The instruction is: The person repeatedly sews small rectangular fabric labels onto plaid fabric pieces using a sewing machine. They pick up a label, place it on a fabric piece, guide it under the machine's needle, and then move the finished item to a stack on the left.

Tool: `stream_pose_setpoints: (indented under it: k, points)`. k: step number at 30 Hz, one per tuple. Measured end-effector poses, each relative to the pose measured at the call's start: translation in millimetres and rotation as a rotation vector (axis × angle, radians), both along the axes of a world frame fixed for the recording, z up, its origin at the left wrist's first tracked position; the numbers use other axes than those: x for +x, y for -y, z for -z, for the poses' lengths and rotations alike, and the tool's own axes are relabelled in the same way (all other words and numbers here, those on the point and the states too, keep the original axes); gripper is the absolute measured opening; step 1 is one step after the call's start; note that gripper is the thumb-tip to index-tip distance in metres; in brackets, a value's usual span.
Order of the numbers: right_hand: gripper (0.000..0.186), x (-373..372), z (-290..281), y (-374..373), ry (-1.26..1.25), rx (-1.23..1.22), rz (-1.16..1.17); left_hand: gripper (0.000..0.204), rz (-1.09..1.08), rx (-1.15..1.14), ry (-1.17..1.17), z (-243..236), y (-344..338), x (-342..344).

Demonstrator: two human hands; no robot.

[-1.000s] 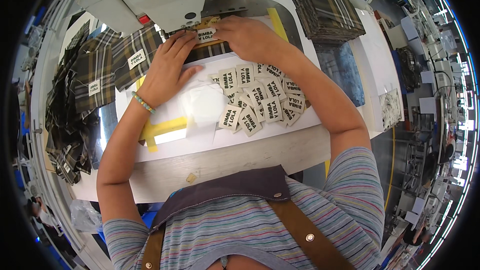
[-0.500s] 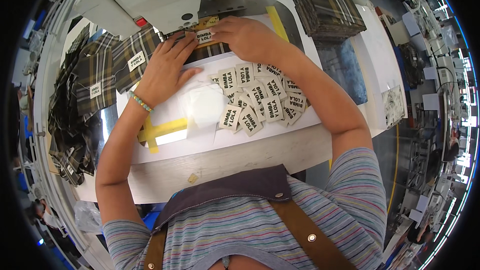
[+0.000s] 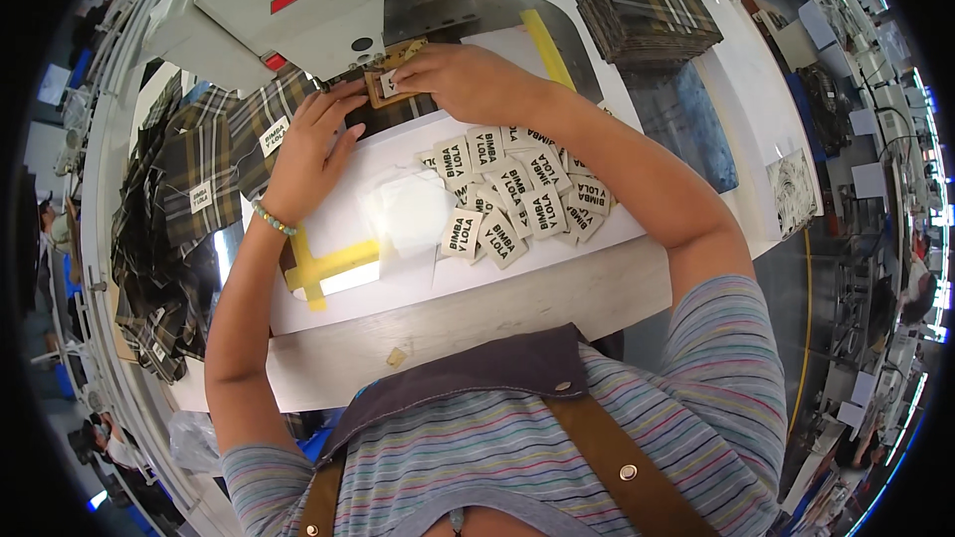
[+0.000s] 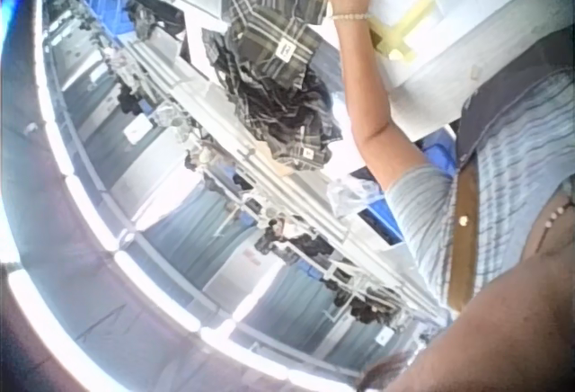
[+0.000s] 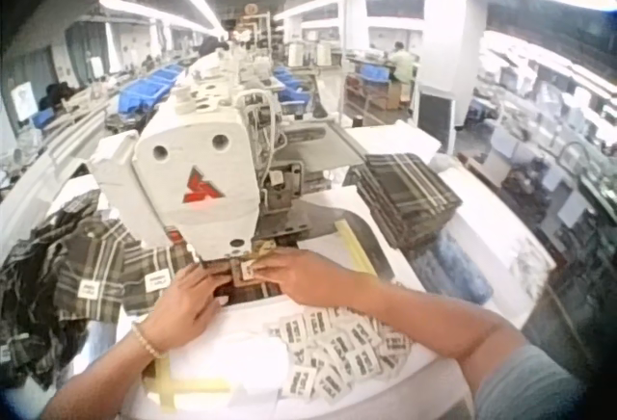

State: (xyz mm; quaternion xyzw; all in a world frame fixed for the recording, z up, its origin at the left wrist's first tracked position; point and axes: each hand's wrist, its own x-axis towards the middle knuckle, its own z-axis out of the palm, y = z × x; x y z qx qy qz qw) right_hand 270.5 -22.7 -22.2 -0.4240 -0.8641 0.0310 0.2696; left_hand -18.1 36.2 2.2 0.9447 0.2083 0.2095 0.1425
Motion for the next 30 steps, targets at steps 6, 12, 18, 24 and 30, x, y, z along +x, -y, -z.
stream_pose_setpoints:
  k: [6, 12, 18, 24, 30]
  points:
    - [0.040, -4.0, -7.4, 0.2, 0.100, -0.005, 0.019, 0.043, -0.029, 0.144, -0.112, 4.9, -0.7, -11.9]
    - [0.040, -4.0, -6.8, -0.8, 0.130, -0.016, 0.040, 0.044, -0.015, 0.122, -0.135, 0.7, -1.8, -8.8]
    - [0.038, -6.7, -10.1, -0.7, 0.168, 0.010, 0.033, 0.043, 0.002, 0.114, -0.142, -4.4, -2.6, -9.4]
    - [0.035, -3.4, -8.3, -4.6, 0.191, 0.063, -0.001, 0.044, 0.008, 0.100, -0.156, -6.9, -3.9, -7.6]
    - [0.035, -6.7, -13.0, -4.4, 0.216, 0.035, -0.004, 0.044, 0.015, 0.156, -0.148, -2.8, -6.5, -11.0]
